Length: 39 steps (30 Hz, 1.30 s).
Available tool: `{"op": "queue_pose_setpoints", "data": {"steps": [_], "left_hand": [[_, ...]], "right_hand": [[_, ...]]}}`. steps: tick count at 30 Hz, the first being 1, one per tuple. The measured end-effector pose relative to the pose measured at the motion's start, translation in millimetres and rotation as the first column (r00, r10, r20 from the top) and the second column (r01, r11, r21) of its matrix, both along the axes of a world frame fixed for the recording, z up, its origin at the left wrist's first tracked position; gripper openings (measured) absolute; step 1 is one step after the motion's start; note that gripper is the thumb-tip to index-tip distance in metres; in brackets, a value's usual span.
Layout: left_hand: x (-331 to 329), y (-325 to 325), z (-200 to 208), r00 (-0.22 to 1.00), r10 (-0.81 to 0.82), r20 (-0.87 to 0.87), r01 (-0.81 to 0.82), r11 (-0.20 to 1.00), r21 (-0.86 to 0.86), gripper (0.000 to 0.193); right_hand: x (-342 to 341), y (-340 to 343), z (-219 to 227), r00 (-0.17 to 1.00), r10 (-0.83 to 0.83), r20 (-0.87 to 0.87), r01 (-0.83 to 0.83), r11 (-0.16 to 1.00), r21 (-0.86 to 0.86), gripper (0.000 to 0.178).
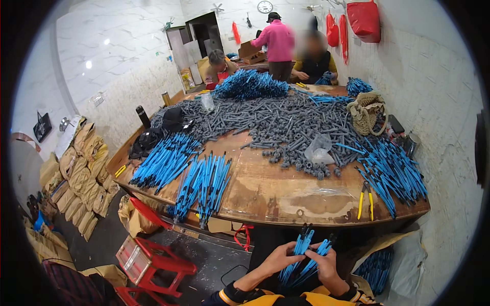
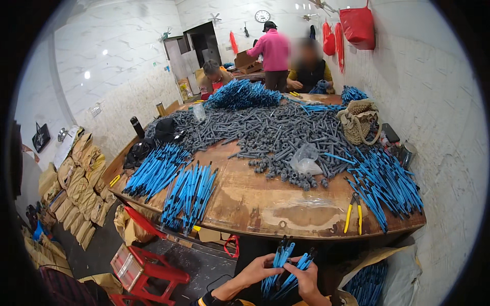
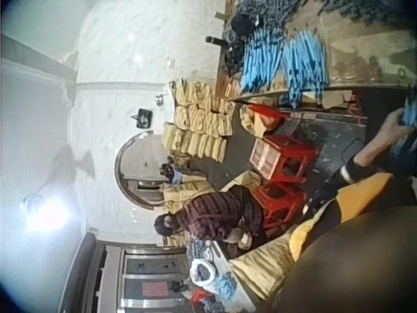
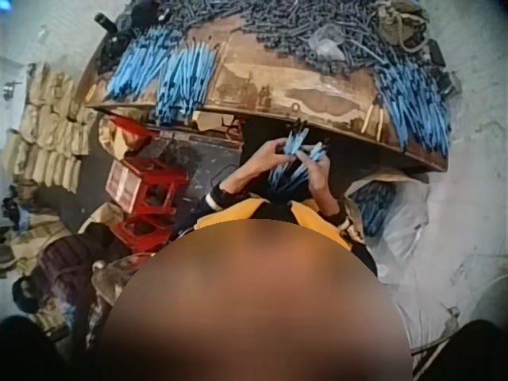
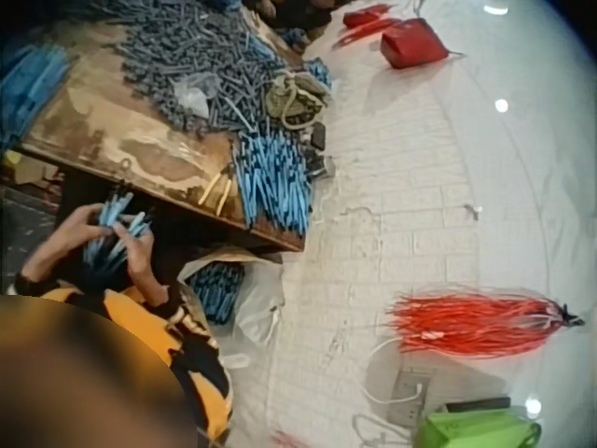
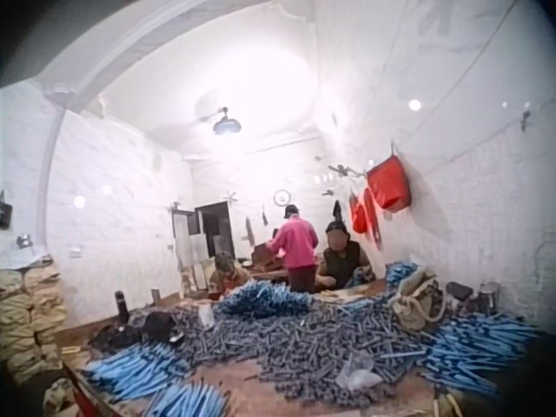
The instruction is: Assembling small blue electronic components with wires and using pliers to secure or adjust them on a production workbench.
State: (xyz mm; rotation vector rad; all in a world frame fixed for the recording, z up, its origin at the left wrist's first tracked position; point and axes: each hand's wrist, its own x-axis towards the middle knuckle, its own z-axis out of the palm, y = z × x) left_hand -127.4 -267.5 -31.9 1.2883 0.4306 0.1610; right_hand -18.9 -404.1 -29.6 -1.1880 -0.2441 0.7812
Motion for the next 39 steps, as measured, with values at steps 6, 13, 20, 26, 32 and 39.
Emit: {"op": "queue_pose_setpoints", "data": {"steps": [6,13,20,26,32,39], "left_hand": [[-47.5,-4.1,31.8,0.971,0.141,-0.191,-0.021,0.854,0.519,0.029],[-50.5,-3.6,15.3,0.956,0.291,-0.028,-0.242,0.842,0.483,0.027],[-42.1,-3.2,17.2,0.964,0.258,-0.071,-0.199,0.868,0.456,0.029],[-52.2,-1.4,10.8,0.969,0.234,-0.076,-0.211,0.949,0.232,0.028],[-84.7,9.4,27.7,0.968,0.221,-0.117,-0.234,0.965,-0.118,0.026],[-91.4,1.3,23.5,0.954,0.297,0.041,-0.297,0.955,-0.009,0.025]], "right_hand": [[-21.8,15.5,23.6,0.969,0.202,0.143,-0.182,0.973,-0.144,0.024],[-28.4,24.0,29.0,0.973,0.197,0.123,-0.186,0.977,-0.101,0.025],[-25.4,16.3,32.4,0.977,0.172,0.125,-0.150,0.975,-0.165,0.023],[-39.6,5.6,36.8,0.954,0.250,0.166,-0.241,0.968,-0.075,0.047],[-45.4,2.1,12.9,0.932,0.361,0.011,-0.350,0.895,0.276,0.075],[-39.0,-3.4,11.5,0.849,0.527,-0.026,-0.497,0.815,0.297,0.066]]}}
